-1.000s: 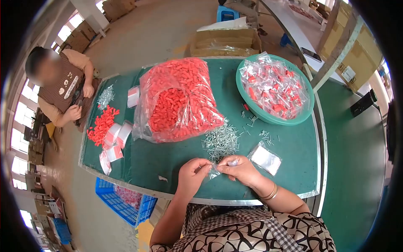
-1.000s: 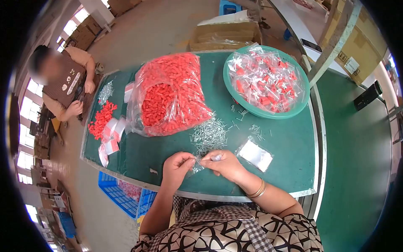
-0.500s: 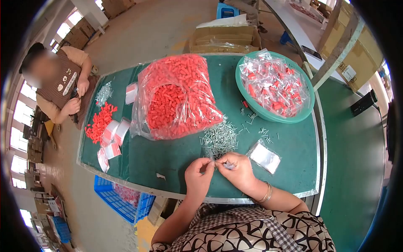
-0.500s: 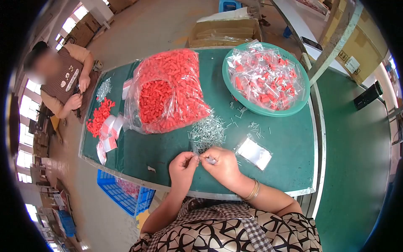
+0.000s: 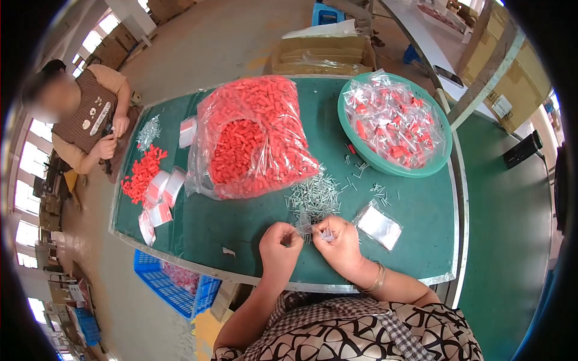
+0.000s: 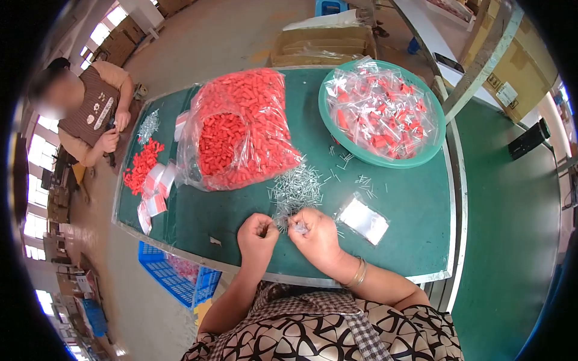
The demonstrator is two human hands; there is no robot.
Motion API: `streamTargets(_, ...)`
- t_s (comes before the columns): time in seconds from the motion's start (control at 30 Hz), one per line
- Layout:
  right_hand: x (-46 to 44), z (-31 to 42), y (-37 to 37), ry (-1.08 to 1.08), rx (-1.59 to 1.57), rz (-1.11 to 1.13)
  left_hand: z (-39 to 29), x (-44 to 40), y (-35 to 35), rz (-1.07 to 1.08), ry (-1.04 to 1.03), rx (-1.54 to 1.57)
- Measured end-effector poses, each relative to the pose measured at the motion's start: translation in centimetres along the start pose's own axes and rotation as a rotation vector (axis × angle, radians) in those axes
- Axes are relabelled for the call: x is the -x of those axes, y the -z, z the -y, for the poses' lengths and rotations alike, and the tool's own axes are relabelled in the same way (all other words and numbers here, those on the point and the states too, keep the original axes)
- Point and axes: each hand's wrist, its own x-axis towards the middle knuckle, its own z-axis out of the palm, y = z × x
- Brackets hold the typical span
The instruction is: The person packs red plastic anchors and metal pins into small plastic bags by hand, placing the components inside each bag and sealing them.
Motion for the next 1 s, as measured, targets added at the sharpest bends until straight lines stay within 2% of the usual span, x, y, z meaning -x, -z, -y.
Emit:
streamTargets(0.17,-0.1,0.0,-0.2,0.126,0.078,0.026,-1.6,-0.8,-0.6,0.066,0.126,0.358)
streamTargets(0.27,0.0,0.3,0.2,0.170,0.092,0.045,-0.4,-1.1,-1.0,0.020,0.022,0.125)
streamTargets(0.33,-0.4,0.8,0.1,0.168,0.114,0.027,-1.6,-1.1,-0.5,-0.044,-0.186,-0.199)
streamTargets(0.4,-0.3,0.5,0.4,0.171,0.158,0.034,-1.7,-1.0,-0.3,0.001,-0.114,-0.180)
streamTargets(0.43,-0.1,-0.4,0.7,0.211,0.143,0.124,-1.5,-0.6,-0.2,0.024,-0.065,-0.094)
streamTargets(0.53,-1.3,1.5,1.9,0.357,0.209,0.184,-1.5,-1.2,1.0,0.082,0.020,0.079)
streamTargets(0.57,-1.1,0.7,2.2,0.358,0.258,0.300,-1.8,-1.2,1.3,0.110,-0.018,0.079)
streamTargets(0.77,-1.3,0.7,1.6,0.412,0.208,0.325,-3.0,-0.3,1.7,0.235,-0.003,0.119)
streamTargets(1.0,-1.4,0.9,2.2,0.270,0.030,0.370,-2.3,-0.5,2.2,0.346,0.068,0.255)
